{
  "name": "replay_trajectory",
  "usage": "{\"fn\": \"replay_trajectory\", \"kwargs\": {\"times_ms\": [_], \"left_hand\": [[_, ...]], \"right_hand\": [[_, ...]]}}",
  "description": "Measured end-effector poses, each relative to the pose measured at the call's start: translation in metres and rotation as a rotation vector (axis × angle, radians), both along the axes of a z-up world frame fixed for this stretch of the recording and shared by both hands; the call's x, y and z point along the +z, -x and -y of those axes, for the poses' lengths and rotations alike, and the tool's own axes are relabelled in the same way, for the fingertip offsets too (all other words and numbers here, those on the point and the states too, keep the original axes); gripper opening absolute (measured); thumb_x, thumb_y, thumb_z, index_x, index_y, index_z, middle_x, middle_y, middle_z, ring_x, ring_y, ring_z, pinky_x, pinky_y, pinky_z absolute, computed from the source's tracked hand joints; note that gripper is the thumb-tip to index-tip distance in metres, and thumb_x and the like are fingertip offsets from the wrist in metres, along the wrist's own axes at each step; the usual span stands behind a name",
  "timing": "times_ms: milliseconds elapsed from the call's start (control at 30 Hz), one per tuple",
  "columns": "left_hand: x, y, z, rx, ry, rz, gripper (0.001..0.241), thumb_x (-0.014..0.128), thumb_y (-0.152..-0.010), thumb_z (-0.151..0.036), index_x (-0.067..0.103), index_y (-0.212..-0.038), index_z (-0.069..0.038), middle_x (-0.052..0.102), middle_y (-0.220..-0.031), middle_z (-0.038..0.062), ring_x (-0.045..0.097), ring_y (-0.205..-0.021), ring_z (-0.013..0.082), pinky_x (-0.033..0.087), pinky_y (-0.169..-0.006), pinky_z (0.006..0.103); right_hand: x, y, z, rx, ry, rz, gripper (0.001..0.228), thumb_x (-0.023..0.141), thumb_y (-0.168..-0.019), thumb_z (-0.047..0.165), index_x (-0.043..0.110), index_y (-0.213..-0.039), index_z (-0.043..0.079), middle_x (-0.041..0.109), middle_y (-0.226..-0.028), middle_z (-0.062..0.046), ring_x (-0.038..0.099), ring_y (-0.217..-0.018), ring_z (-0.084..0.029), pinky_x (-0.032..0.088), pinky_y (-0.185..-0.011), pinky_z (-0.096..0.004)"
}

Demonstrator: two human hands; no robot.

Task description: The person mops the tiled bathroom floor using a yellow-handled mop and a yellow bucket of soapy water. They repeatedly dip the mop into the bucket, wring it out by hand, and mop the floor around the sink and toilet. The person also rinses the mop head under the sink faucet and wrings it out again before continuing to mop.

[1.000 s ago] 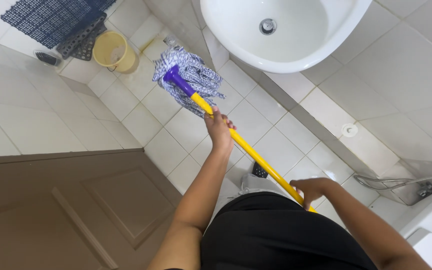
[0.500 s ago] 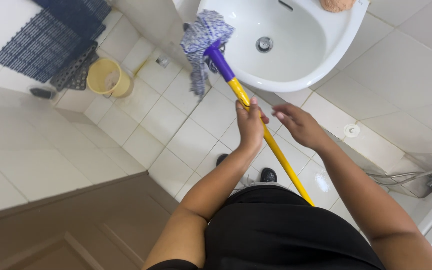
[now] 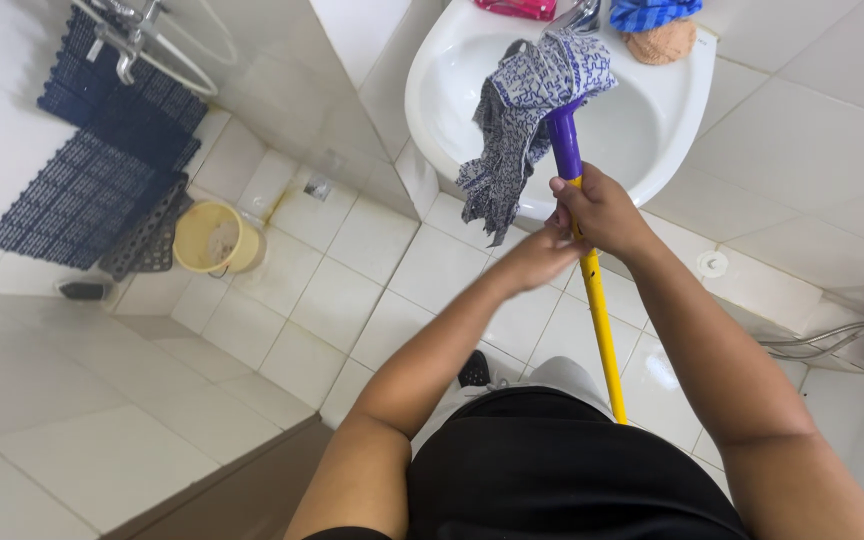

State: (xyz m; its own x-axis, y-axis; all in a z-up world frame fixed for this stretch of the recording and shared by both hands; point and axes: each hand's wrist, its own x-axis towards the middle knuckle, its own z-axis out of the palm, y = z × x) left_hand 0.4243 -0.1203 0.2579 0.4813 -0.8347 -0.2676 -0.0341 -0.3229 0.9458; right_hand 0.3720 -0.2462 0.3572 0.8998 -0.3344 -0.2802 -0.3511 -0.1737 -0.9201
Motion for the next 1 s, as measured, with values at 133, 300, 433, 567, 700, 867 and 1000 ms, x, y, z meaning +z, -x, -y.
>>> {"fn": "replay_trajectory", "kwargs": {"times_ms": [133, 300, 433, 567, 700, 867, 1000], "left_hand": [[-0.001, -0.069, -0.022, -0.002, 0.072, -0.384, 0.076, 0.048, -0.099, -0.066, 0.072, -0.128, 0.001, 0.076, -0.121, 0.013, 0.073, -0.107, 0.0225, 0.057, -0.086, 0.0365], [0.035, -0.118, -0.004, 0.097, 0.322, -0.784, 0.087, 0.047, -0.087, -0.079, 0.058, -0.137, -0.009, 0.072, -0.127, 0.012, 0.072, -0.109, 0.0291, 0.056, -0.085, 0.0412], [0.049, -0.139, 0.029, 0.312, 0.556, -1.044, 0.096, 0.059, -0.072, -0.08, 0.054, -0.136, -0.008, 0.07, -0.125, 0.016, 0.07, -0.108, 0.0348, 0.06, -0.089, 0.0565], [0.02, -0.17, 0.057, 0.504, 0.564, -0.965, 0.073, 0.066, -0.079, -0.064, 0.056, -0.131, -0.014, 0.071, -0.119, 0.01, 0.071, -0.104, 0.0316, 0.056, -0.084, 0.0583], [-0.034, -0.199, 0.07, 0.516, 0.706, -1.054, 0.041, 0.07, -0.096, -0.02, 0.058, -0.13, 0.0, 0.073, -0.117, 0.015, 0.073, -0.104, 0.0292, 0.06, -0.095, 0.05], [-0.014, -0.201, 0.068, 0.61, 0.723, -1.082, 0.035, 0.064, -0.093, -0.006, 0.058, -0.125, 0.008, 0.073, -0.112, 0.021, 0.075, -0.097, 0.0305, 0.064, -0.089, 0.044], [-0.029, -0.208, 0.062, 0.572, 0.657, -1.128, 0.037, 0.061, -0.09, -0.008, 0.059, -0.123, 0.008, 0.073, -0.108, 0.023, 0.076, -0.091, 0.0321, 0.065, -0.083, 0.0449]], "right_hand": [[-0.01, -0.002, 0.017, -0.002, 0.116, 0.003, 0.033, 0.054, -0.107, 0.038, 0.056, -0.106, 0.005, 0.063, -0.071, -0.002, 0.061, -0.066, -0.013, 0.048, -0.061, -0.028], [-0.024, -0.006, 0.037, 0.046, 0.108, -0.033, 0.033, 0.053, -0.103, 0.041, 0.057, -0.108, 0.009, 0.067, -0.072, -0.002, 0.066, -0.069, -0.014, 0.051, -0.065, -0.031], [-0.046, -0.013, 0.05, 0.169, 0.192, -0.089, 0.038, 0.054, -0.102, 0.045, 0.059, -0.105, 0.008, 0.072, -0.076, -0.005, 0.068, -0.072, -0.018, 0.053, -0.069, -0.034], [-0.05, -0.024, 0.062, 0.204, 0.222, -0.198, 0.038, 0.053, -0.101, 0.047, 0.059, -0.107, 0.01, 0.072, -0.078, -0.005, 0.07, -0.078, -0.024, 0.054, -0.076, -0.039], [-0.067, -0.032, 0.075, 0.364, 0.489, -0.017, 0.043, 0.058, -0.099, 0.05, 0.065, -0.108, 0.009, 0.074, -0.094, -0.011, 0.066, -0.102, -0.03, 0.043, -0.099, -0.045], [-0.056, -0.041, 0.076, 0.439, 0.566, -0.069, 0.049, 0.06, -0.095, 0.054, 0.066, -0.113, 0.009, 0.071, -0.104, -0.018, 0.064, -0.108, -0.034, 0.047, -0.097, -0.045], [-0.065, -0.051, 0.08, 0.18, 0.044, -0.015, 0.075, 0.064, -0.09, 0.055, 0.04, -0.137, 0.003, 0.063, -0.121, -0.018, 0.065, -0.112, -0.031, 0.052, -0.098, -0.045]]}}
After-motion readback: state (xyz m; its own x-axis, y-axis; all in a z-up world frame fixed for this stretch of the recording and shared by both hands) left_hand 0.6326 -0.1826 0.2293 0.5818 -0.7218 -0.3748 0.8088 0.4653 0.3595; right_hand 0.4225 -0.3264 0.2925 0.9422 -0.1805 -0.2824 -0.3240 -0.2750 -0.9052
